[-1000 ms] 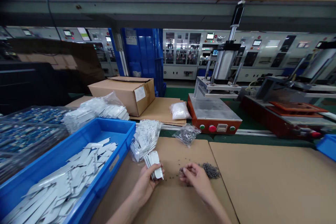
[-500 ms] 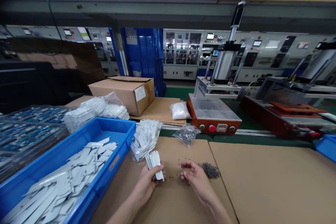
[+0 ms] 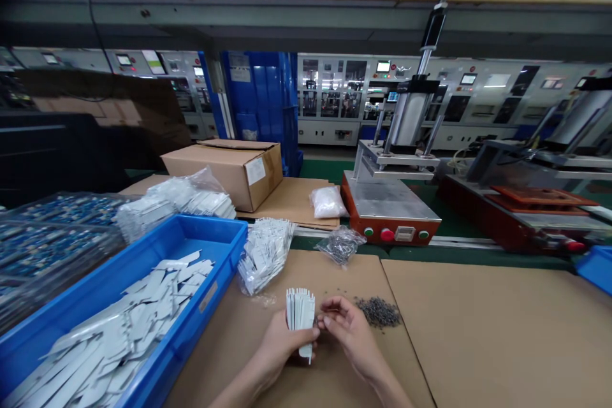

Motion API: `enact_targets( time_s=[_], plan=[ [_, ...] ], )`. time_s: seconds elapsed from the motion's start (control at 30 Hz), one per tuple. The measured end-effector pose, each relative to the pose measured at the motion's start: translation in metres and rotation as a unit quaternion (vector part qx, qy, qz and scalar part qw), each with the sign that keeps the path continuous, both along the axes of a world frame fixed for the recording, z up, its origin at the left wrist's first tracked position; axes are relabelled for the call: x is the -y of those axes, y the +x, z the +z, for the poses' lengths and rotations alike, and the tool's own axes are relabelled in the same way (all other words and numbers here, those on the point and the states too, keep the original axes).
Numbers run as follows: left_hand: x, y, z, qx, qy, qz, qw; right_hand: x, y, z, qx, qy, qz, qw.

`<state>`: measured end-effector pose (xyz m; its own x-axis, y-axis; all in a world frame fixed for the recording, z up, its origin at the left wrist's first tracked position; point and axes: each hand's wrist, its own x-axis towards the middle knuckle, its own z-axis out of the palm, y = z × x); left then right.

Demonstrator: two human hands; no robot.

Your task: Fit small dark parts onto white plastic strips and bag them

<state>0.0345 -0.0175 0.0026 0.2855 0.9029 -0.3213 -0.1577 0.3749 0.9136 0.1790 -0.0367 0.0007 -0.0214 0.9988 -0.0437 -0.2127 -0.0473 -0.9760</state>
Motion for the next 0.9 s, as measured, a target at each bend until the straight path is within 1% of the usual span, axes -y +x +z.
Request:
enact_targets(
  time_s=[0.17,0.3,0.43,0.57,0.7,0.8,0.9],
  plan=[
    [-0.001,-0.003,0.004,-0.012,0.033,0.045,0.998,-0.003,0.003,-0.007,0.042,0.006,-0.018,0.999],
    [-0.003,-0.004,0.006,-0.016,0.039,0.061,0.997,-0.006,0.004,-0.013,0.063,0.009,-0.017,0.998],
    [-0.006,-0.006,0.001,0.008,0.051,0.060,0.997,-0.007,0.006,-0.012,0.090,0.003,-0.040,0.995],
    [-0.012,-0.007,-0.008,-0.014,0.048,0.076,0.996,-0.009,0.009,-0.011,0.084,0.005,-0.042,0.996],
    [-0.014,-0.009,-0.009,-0.018,0.043,0.069,0.997,-0.011,0.012,-0.016,0.122,0.021,-0.058,0.991],
    [-0.013,-0.010,-0.004,0.003,0.026,0.061,0.998,-0.011,0.014,-0.019,0.200,0.051,-0.088,0.975],
    [-0.010,-0.009,0.002,0.012,-0.011,0.054,0.998,-0.008,0.011,-0.015,0.306,0.077,-0.120,0.941]
  ],
)
